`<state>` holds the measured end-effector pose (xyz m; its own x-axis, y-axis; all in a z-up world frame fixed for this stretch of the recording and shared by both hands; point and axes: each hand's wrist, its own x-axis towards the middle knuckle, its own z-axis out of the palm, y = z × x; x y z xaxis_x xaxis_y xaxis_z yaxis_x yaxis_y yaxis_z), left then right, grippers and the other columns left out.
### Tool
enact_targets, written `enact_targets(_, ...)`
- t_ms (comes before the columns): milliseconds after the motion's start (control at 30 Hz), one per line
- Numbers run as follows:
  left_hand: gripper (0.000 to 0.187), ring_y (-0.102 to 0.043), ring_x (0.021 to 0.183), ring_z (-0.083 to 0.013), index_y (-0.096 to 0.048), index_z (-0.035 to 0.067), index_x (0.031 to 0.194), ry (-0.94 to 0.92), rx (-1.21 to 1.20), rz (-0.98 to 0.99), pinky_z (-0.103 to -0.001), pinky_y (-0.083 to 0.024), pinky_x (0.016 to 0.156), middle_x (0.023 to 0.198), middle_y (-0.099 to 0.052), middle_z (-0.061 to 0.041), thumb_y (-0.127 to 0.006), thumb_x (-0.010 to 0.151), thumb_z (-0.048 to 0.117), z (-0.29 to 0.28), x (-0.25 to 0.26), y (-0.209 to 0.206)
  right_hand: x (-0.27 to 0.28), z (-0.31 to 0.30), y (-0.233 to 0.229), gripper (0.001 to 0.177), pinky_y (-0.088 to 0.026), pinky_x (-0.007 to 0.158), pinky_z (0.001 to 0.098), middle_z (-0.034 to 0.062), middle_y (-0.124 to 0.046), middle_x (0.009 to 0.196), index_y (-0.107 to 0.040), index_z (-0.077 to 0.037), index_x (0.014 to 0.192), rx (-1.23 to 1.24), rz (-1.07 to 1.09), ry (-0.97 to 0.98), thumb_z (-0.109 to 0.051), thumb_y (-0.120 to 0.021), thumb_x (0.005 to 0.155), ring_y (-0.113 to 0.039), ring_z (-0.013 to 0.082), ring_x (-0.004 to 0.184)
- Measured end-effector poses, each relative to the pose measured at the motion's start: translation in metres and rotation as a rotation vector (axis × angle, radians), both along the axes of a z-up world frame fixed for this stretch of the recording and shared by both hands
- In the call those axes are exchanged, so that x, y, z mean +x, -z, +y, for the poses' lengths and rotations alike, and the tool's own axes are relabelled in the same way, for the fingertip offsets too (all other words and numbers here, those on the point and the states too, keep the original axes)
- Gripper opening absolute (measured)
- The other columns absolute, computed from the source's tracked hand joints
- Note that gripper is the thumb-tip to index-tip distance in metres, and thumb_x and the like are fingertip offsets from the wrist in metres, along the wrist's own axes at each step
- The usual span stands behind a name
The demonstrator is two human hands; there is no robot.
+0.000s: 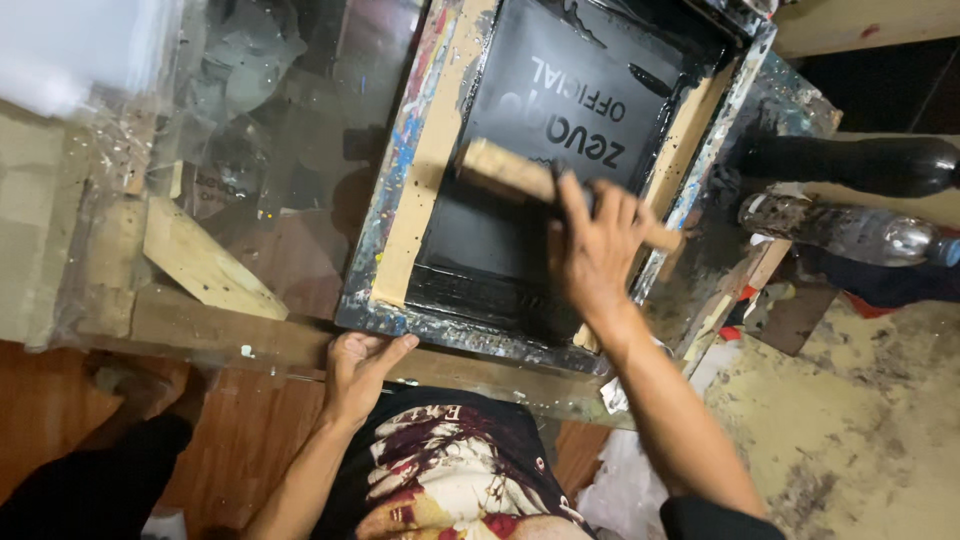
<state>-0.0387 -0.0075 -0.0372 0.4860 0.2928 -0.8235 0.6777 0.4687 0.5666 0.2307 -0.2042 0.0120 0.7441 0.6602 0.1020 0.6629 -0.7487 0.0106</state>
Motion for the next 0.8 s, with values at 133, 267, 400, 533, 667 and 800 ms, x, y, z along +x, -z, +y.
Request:
enact_targets(133, 0.025, -0.062, 0.072, -0.0079, -0.073, 0.009, 0.07, 0.103, 0.074, -0.042, -0.027, -0.05, 0.063, 0.072, -0.066, 0.003, -0.091, 0.083, 0.021, 0.006, 0.002, -0.003, 0.074, 0.015, 0.002, 0.07, -0.033, 0.096, 0.0522, 0.0188, -0.055, 0.117, -0.054, -0.017, 0.151, -0.071, -0.019, 0.006, -0.027, -0.079, 0.086, -0.051, 0.0379, 0.105)
enact_targets(267, 0.015, -0.064, 0.074, -0.0052, -0.087, 0.003, 0.079, 0.102, 0.02, -0.053, -0.023, -0.054, 0.063, 0.083, -0.078, 0.002, -0.087, 0.084, 0.017, 0.011, 0.011, -0.012, 0.144, 0.039, -0.015, 0.074, -0.037, 0.089, 0.0508, 0.0226, -0.051, 0.121, -0.043, -0.015, 0.16, -0.126, -0.031, -0.003, -0.034, -0.076, 0.096, -0.05, 0.0411, 0.107)
enact_targets(400, 0.015, -0.064, 0.069, -0.0047, -0.087, 0.004, 0.078, 0.1, 0.068, -0.131, -0.023, -0.054, 0.059, 0.078, -0.081, 0.0, -0.087, 0.084, 0.018, 0.011, 0.008, -0.021, 0.155, 0.044, -0.035, 0.062, -0.037, 0.081, 0.0541, 0.0241, -0.049, 0.126, -0.052, -0.008, 0.14, -0.029, 0.056, -0.06, -0.018, -0.082, 0.086, -0.049, 0.0443, 0.102)
enact_targets(533, 0.063, -0.03, 0.055, -0.0044, -0.037, 0.019, 0.05, 0.194, 0.168, -0.176, -0.029, -0.022, 0.05, 0.054, -0.033, 0.011, -0.087, 0.085, 0.034, 0.013, 0.011, -0.037, 0.107, 0.033, -0.059, 0.072, -0.035, 0.097, 0.0575, 0.0276, -0.049, 0.129, -0.032, -0.006, 0.16, 0.13, 0.208, -0.048, -0.013, -0.064, 0.096, -0.047, 0.0487, 0.114)
enact_targets(667, 0.048, -0.044, 0.041, -0.0073, -0.056, 0.017, 0.046, 0.191, 0.15, -0.373, -0.03, -0.038, 0.044, 0.044, -0.053, 0.008, -0.086, 0.082, 0.032, 0.015, 0.015, -0.083, 0.016, 0.006, -0.123, 0.035, -0.033, 0.093, 0.0458, 0.0218, -0.057, 0.124, -0.054, -0.001, 0.137, 0.249, 0.284, -0.014, -0.004, -0.063, 0.103, -0.053, 0.0391, 0.115)
enact_targets(800, 0.076, -0.029, 0.064, -0.0099, -0.024, 0.021, 0.064, 0.275, 0.3, -0.322, -0.036, -0.024, 0.054, 0.065, -0.026, 0.007, -0.094, 0.068, 0.049, 0.022, 0.027, -0.141, -0.056, -0.041, -0.183, 0.047, -0.037, 0.121, 0.0532, 0.0293, -0.055, 0.141, -0.053, 0.004, 0.141, 0.363, 0.25, 0.017, 0.001, -0.058, 0.094, -0.05, 0.0449, 0.137)
